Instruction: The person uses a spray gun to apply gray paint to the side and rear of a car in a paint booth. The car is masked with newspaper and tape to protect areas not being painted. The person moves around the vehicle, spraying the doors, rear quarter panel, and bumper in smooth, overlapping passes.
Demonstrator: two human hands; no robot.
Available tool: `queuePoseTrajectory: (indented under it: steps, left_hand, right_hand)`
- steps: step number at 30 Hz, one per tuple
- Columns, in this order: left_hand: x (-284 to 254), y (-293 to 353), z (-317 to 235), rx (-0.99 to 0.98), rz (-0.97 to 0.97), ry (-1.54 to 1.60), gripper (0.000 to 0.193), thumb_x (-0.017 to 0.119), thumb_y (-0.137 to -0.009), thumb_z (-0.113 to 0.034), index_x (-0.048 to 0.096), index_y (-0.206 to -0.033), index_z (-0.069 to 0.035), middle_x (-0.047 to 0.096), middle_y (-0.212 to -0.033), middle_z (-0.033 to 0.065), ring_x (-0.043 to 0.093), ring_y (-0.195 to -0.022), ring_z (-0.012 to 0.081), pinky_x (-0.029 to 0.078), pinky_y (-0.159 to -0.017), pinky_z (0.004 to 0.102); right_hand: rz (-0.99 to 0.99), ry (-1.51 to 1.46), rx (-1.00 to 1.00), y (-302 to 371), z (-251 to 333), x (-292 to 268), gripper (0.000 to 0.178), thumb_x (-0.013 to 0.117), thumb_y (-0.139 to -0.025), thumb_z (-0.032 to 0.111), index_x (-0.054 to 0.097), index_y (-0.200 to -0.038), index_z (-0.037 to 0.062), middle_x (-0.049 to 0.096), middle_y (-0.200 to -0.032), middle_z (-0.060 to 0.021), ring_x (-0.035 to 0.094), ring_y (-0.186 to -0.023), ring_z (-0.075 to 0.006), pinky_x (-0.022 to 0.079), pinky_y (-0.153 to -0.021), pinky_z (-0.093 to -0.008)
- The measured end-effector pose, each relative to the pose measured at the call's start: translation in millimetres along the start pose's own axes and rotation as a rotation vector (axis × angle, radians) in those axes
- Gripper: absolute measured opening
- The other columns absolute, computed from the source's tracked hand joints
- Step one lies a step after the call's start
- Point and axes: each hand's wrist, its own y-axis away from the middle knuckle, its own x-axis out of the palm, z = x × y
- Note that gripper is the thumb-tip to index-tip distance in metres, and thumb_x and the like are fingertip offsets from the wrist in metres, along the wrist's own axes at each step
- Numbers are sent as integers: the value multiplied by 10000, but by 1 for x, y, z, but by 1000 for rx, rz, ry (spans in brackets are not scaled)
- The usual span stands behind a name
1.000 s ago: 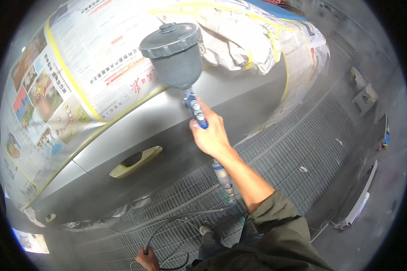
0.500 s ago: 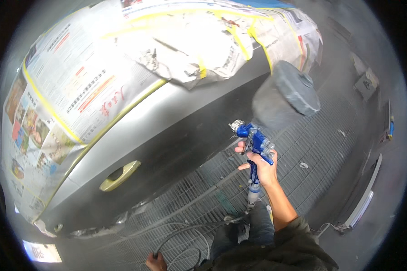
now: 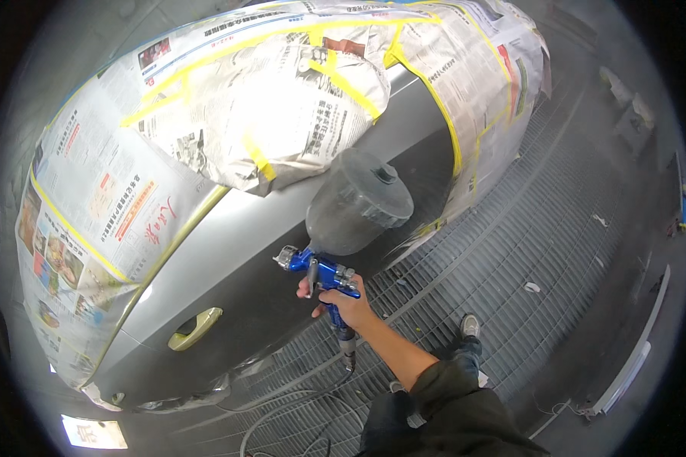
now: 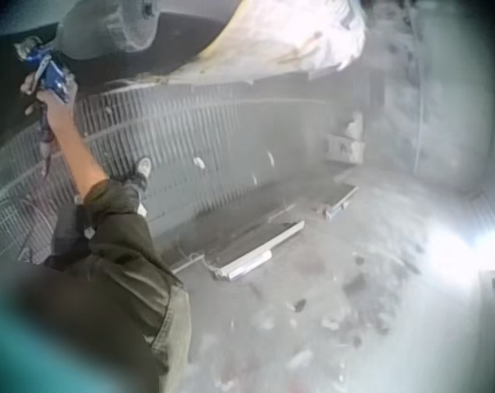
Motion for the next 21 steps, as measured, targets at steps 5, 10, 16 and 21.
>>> queuePoseTrajectory:
  steps: [5, 10, 16, 21]
  left_hand:
    - [-1, 16, -25, -8, -27, 85, 378, 742, -871, -319, 703, -850, 57, 661, -684, 254, 644, -598, 402, 484, -575, 487]
    - [7, 21, -75, -83, 132, 21, 357, 756, -857, -291, 713, -882, 63, 673, -700, 260, 658, -607, 365, 492, -591, 479]
    - [42, 44, -154, -192, 302, 19, 432, 755, -841, -361, 720, -832, 69, 680, -686, 245, 638, -566, 317, 492, -594, 471]
    - [68, 60, -201, -122, 409, 22, 501, 722, -864, -427, 712, -828, 72, 656, -640, 235, 630, -562, 272, 473, -569, 467]
  right_hand:
    - [-186, 38, -126, -17, 36, -8, 70, 569, -797, 15, 609, -852, -2, 628, -775, -74, 561, -619, -118, 426, -471, -243]
    - [-290, 81, -153, -37, 95, -48, 95, 577, -791, 40, 633, -841, -18, 629, -754, -86, 569, -612, -138, 433, -459, -259]
    - [-370, 189, -223, -63, 186, -100, 120, 569, -770, 67, 634, -845, -2, 631, -754, -63, 599, -658, -142, 423, -457, -265]
    - [-426, 328, -266, -78, 258, -127, 158, 570, -748, 83, 611, -875, -1, 625, -760, -80, 598, -650, -161, 406, -436, -265]
